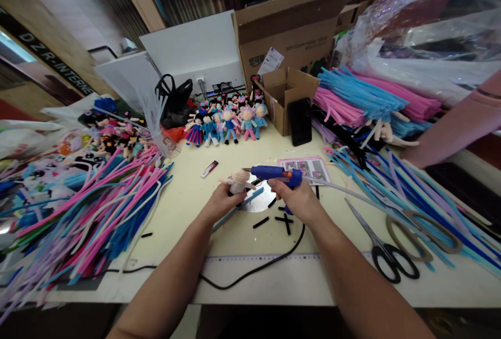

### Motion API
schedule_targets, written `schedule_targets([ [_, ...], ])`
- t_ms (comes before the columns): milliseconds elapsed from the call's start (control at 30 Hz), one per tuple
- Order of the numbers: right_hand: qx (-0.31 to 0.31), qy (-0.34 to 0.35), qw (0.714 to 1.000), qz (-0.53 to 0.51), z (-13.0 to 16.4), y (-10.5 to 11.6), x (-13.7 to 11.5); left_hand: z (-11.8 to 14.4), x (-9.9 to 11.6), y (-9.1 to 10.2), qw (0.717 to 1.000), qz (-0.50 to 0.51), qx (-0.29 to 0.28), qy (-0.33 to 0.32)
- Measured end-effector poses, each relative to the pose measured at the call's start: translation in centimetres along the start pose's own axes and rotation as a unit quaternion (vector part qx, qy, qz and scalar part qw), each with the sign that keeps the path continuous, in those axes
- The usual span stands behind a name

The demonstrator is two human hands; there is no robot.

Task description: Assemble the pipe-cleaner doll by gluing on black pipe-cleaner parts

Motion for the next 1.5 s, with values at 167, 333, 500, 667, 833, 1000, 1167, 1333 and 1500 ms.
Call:
schedule_targets([
  [167,0.009,-0.010,1.000,0.013,0.1,0.1,0.1,0.0,0.1,0.0,1.000,0.006,-0.003,-0.002],
  [333,0.007,-0.017,1.000,0.015,0.1,0.1,0.2,0.0,-0.1,0.1,1.000,0.003,0.001,0.002],
  [500,0.002,-0.019,1.000,0.017,0.1,0.0,0.3,-0.1,0.1,0.1,1.000,0.000,0.002,-0.004],
  [667,0.000,-0.015,1.000,0.023,0.2,-0.1,0.0,-0.1,0.0,0.0,1.000,0.006,-0.003,-0.004],
  [833,-0.001,-0.014,0.999,0.031,0.4,-0.4,-0.5,-0.2,-0.2,0.1,1.000,0.000,0.007,0.001],
  [1000,-0.004,-0.016,0.999,0.039,0.5,-0.7,-0.8,-0.2,-0.1,0.1,1.000,0.008,0.008,0.000],
  [1167,-0.009,-0.008,0.999,0.050,0.5,-0.8,-1.1,-0.1,-0.2,0.1,1.000,0.016,0.009,0.000],
  [1333,-0.009,-0.003,0.999,0.049,0.5,-0.8,-1.0,-0.2,-0.3,0.2,1.000,0.010,0.006,0.013],
  [1500,-0.014,-0.002,0.999,0.050,0.4,-0.9,-0.8,-0.2,-0.3,0.3,1.000,0.008,0.011,0.022],
])
Point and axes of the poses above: each hand's wrist, its own z-axis away from the middle knuckle, its own y-axis out of the back of the hand, x = y × z, the point moved 10 cm from there along -z, towards the middle knuckle, and after that the axes turned 15 degrees about -z, right-handed, at the moved point
